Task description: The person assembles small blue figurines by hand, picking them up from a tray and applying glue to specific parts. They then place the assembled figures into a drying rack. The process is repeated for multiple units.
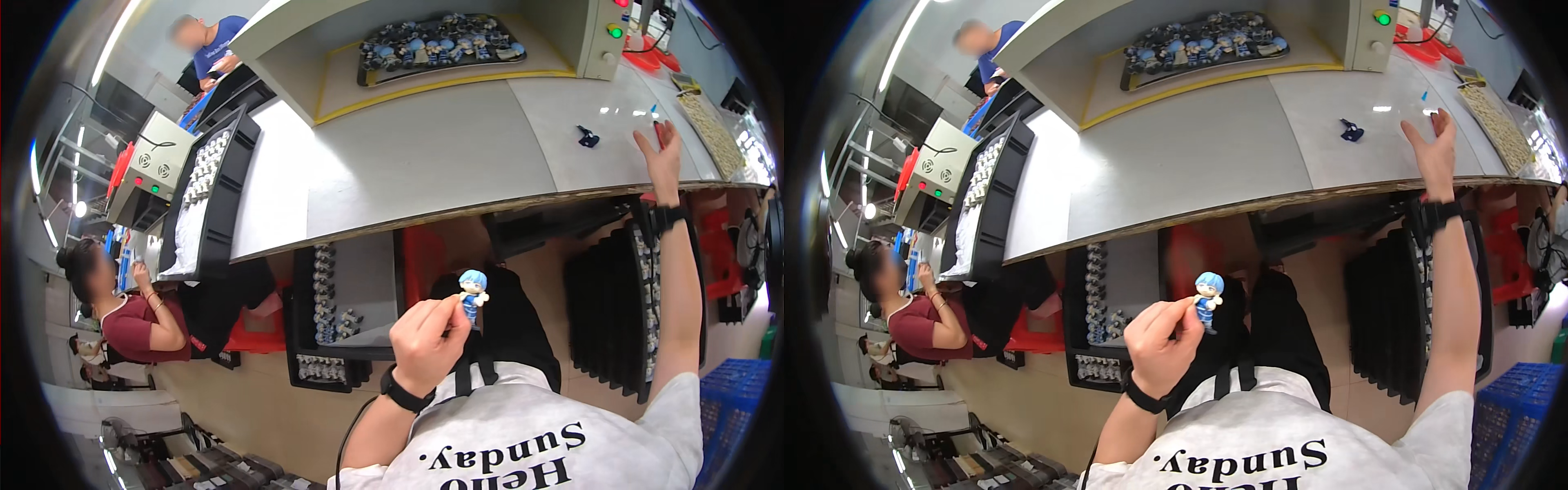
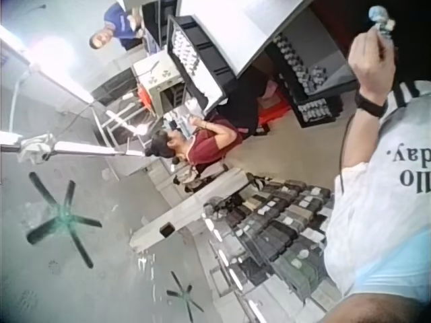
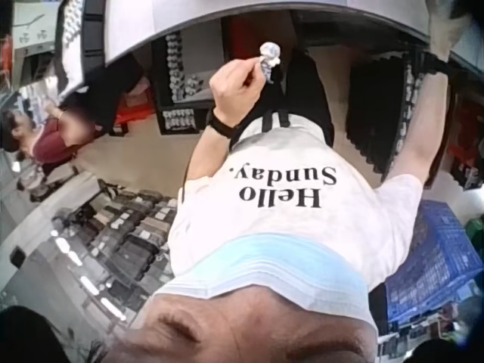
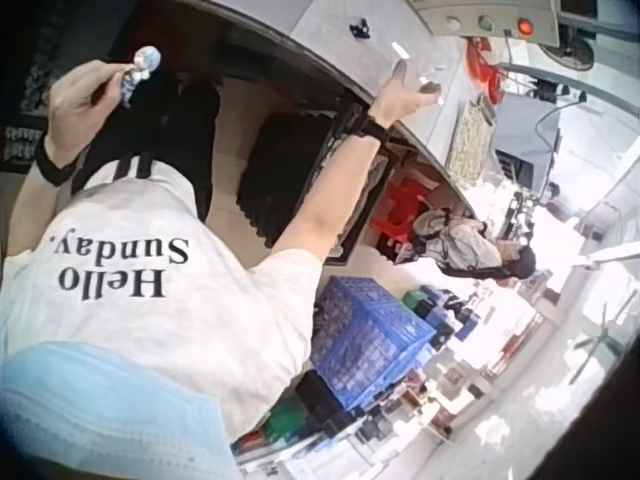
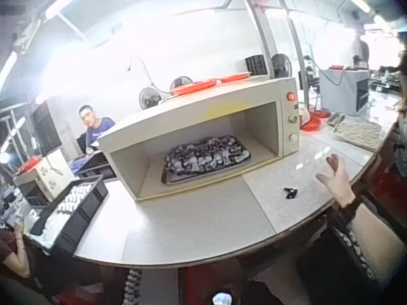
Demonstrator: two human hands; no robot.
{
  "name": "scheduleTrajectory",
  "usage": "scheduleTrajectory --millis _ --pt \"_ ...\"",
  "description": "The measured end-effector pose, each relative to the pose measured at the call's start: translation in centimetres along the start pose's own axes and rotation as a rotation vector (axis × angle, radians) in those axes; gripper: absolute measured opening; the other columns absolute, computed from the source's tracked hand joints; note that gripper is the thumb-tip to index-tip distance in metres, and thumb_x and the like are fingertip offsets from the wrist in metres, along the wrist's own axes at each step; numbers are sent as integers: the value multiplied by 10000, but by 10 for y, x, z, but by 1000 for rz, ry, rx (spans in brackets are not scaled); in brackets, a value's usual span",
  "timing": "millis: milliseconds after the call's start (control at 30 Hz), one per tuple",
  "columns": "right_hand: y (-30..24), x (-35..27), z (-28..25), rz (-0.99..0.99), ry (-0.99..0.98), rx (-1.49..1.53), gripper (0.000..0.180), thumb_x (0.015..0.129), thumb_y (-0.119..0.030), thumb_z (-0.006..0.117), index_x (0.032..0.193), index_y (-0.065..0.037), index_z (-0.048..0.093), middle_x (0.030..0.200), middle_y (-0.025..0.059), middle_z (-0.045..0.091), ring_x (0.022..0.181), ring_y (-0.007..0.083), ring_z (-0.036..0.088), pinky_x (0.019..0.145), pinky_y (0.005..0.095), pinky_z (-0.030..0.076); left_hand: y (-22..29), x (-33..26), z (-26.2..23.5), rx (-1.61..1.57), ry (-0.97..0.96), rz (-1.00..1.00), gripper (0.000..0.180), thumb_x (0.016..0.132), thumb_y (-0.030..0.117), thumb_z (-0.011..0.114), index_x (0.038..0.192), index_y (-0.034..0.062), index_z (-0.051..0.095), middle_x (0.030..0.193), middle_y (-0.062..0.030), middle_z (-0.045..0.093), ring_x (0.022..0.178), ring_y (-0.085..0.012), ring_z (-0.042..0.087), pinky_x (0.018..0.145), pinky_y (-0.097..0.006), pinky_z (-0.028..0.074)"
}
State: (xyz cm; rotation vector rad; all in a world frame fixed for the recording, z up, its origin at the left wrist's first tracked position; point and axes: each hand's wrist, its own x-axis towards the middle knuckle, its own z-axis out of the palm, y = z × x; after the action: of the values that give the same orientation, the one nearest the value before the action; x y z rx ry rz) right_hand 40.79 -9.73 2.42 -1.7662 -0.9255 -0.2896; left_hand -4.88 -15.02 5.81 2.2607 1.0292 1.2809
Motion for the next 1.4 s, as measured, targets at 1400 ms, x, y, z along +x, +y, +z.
scheduleTrajectory --millis 1400 --pt "-220 -208 -29 -932 -558 385 248 770 -21 681 953 120 592 994 195 608 924 340 648 752 342 575 14 -18 9 143 120 173 160 734 -44 676 889 -72 645 678 -123 601 536 -240 569 488 -310 464"
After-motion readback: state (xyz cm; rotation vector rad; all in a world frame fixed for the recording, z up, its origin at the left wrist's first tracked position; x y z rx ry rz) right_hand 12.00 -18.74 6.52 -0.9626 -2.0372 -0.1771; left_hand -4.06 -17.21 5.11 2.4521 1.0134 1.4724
